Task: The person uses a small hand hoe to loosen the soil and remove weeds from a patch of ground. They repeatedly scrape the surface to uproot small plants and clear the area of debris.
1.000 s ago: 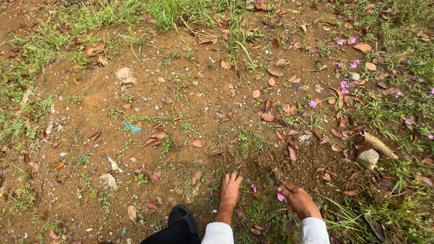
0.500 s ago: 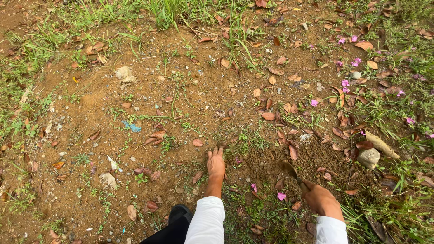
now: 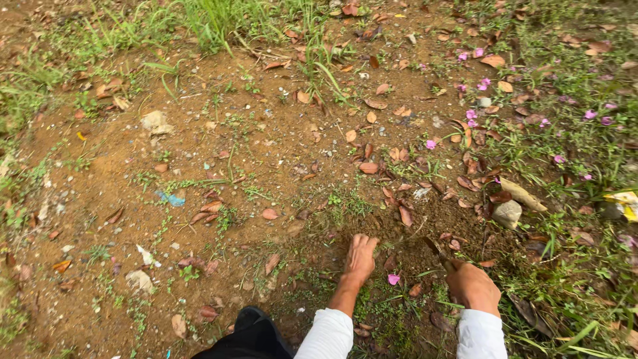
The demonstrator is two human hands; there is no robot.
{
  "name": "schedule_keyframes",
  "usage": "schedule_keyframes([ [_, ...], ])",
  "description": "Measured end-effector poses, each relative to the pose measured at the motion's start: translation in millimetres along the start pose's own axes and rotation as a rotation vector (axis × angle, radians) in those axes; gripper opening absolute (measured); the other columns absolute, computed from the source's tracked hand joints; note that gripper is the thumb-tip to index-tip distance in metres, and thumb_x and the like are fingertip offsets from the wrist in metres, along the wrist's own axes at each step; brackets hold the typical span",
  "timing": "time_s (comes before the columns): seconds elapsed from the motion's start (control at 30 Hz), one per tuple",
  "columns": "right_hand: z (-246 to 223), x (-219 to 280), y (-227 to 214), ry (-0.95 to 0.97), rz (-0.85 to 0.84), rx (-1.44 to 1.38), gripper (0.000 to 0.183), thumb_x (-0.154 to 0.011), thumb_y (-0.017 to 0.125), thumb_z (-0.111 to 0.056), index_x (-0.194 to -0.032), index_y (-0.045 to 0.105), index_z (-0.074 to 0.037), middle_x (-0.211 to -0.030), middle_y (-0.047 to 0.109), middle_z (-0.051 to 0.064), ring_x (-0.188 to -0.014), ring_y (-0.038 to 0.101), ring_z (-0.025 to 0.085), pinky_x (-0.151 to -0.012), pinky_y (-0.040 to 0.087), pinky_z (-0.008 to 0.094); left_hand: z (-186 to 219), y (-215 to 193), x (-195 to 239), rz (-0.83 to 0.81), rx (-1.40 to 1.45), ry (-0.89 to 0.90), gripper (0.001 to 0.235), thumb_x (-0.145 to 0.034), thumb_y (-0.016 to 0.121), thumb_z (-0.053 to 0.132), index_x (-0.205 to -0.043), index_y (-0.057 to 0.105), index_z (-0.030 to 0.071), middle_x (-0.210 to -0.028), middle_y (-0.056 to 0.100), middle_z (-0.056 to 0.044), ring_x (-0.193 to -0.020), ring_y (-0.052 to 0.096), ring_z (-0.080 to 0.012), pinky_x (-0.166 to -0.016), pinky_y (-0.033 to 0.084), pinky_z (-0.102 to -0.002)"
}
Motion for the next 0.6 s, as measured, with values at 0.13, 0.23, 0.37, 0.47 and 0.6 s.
schedule_keyframes([
  [0.13, 17, -6, 11, 0.056, 0.036, -0.021, 0.043, -0.104, 0.045, -0.049, -0.145, 0.056, -0.044, -0.137, 0.068, 0.004, -0.125, 0.066, 0.029, -0.103, 0.055, 0.044, 21, 31, 5, -0.149, 0.014, 0.006, 0.04, -0.089, 0.062, 0.002, -0.129, 0.063, 0.006, -0.131, 0.059, -0.019, -0.131, 0.05, -0.037, -0.112, 0.037, -0.053],
  [0.23, 16, -16, 28, 0.055, 0.049, -0.07, 0.04, -0.105, 0.045, -0.046, -0.14, 0.062, -0.037, -0.132, 0.071, 0.008, -0.119, 0.07, 0.03, -0.101, 0.056, 0.045, 47, 29, 6, -0.266, -0.077, -0.031, 0.035, -0.104, 0.055, 0.01, -0.139, 0.061, 0.009, -0.142, 0.054, -0.019, -0.141, 0.047, -0.0365, -0.126, 0.028, -0.057],
  [0.37, 2, -24, 53, 0.01, 0.199, -0.103, 0.035, -0.1, 0.052, -0.032, -0.129, 0.07, -0.026, -0.122, 0.075, 0.011, -0.111, 0.073, 0.031, -0.097, 0.058, 0.045, 99, -10, 13, -0.41, 0.04, -0.056, 0.071, -0.09, 0.067, 0.022, -0.152, 0.034, 0.01, -0.165, 0.016, -0.019, -0.151, 0.01, -0.0413, -0.123, 0.013, -0.056],
  [0.47, 1, -26, 59, -0.027, 0.28, -0.125, 0.032, -0.097, 0.055, -0.026, -0.125, 0.072, -0.023, -0.115, 0.076, 0.012, -0.106, 0.074, 0.032, -0.094, 0.058, 0.046, 113, -23, 15, -0.596, -0.084, -0.076, 0.084, -0.09, 0.072, 0.035, -0.158, 0.027, 0.017, -0.167, 0.008, -0.014, -0.155, 0.0, -0.0393, -0.125, 0.008, -0.056],
  [0.6, 16, -28, 59, 0.012, 0.164, -0.186, 0.04, -0.096, 0.062, -0.038, -0.133, 0.064, -0.022, -0.112, 0.076, 0.013, -0.101, 0.074, 0.033, -0.087, 0.059, 0.046, 71, 17, 24, -0.377, -0.166, 0.186, 0.054, -0.088, 0.061, -0.001, -0.14, 0.055, 0.016, -0.159, 0.038, -0.015, -0.148, 0.029, -0.039, -0.121, 0.029, -0.052],
])
Point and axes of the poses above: each hand's wrist, its own x-axis away from the middle knuckle, its own y-axis out of the palm, z = x × y, the point moved 1 cm from there along -x, towards the middle knuckle
